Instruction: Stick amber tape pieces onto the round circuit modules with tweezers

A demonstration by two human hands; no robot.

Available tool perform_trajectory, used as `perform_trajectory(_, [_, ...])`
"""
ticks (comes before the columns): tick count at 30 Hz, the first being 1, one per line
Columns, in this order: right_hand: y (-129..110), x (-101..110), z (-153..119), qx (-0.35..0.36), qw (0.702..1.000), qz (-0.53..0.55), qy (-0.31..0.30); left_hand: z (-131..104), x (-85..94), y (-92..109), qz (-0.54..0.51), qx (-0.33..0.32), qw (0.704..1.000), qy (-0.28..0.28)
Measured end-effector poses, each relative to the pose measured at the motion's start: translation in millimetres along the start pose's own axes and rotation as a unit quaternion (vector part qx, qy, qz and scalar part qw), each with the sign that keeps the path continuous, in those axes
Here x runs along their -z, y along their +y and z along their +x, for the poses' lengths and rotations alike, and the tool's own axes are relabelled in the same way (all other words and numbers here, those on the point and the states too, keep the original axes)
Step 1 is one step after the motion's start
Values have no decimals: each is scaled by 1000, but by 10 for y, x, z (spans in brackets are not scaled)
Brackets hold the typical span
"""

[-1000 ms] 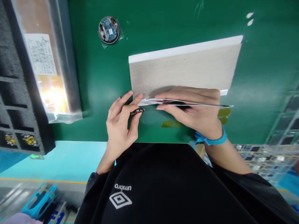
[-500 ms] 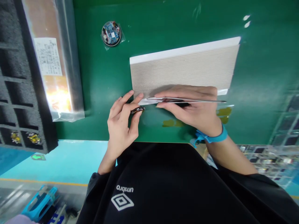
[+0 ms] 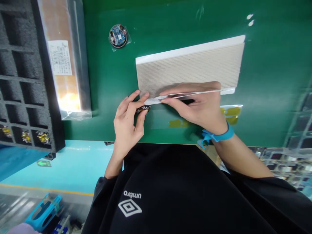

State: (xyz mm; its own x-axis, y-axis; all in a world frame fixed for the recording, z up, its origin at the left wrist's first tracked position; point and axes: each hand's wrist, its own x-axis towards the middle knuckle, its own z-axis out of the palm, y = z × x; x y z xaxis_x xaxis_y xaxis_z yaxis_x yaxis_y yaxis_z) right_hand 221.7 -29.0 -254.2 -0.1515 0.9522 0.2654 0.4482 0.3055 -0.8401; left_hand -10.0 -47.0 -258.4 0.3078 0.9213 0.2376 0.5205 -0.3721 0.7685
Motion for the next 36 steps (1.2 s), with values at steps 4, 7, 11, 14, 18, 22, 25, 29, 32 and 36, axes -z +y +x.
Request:
perform_trajectory(4, [26, -52, 26, -71, 992, 98, 36, 2, -11, -30, -5, 1, 1000, 1])
perform_trajectory(7, [9, -35, 30, -57, 980, 174, 77, -1, -8, -8, -26, -4, 999, 43])
perform_trajectory(11, [-266, 44, -41, -3, 976, 173, 129, 13, 56, 128, -154, 96, 979, 95])
perform_trajectory(14, [-560, 92, -132, -9, 981, 145, 131, 69, 110, 233, -268, 122, 955, 32])
perform_trajectory(18, [-710, 95, -225, 42, 984, 128, 114, 166, 85, 320, -264, 122, 956, 25])
perform_trajectory(22, [-613, 96, -262, 81, 981, 140, 107, 211, 14, 395, -261, 145, 954, 36])
perform_trajectory(25, [-566, 120, -267, 62, 982, 158, 79, 207, 14, 445, -230, 167, 958, 38])
perform_trajectory(29, [-566, 127, -284, 43, 986, 151, 52, 195, 52, 487, -216, 174, 960, 26])
perform_trajectory(32, [-539, 156, -297, 66, 988, 119, 74, 201, 64, 504, -230, 172, 958, 18])
perform_trajectory(36, [-435, 347, -261, 59, 987, 148, -34, 224, 61, 546, -268, 170, 948, 6])
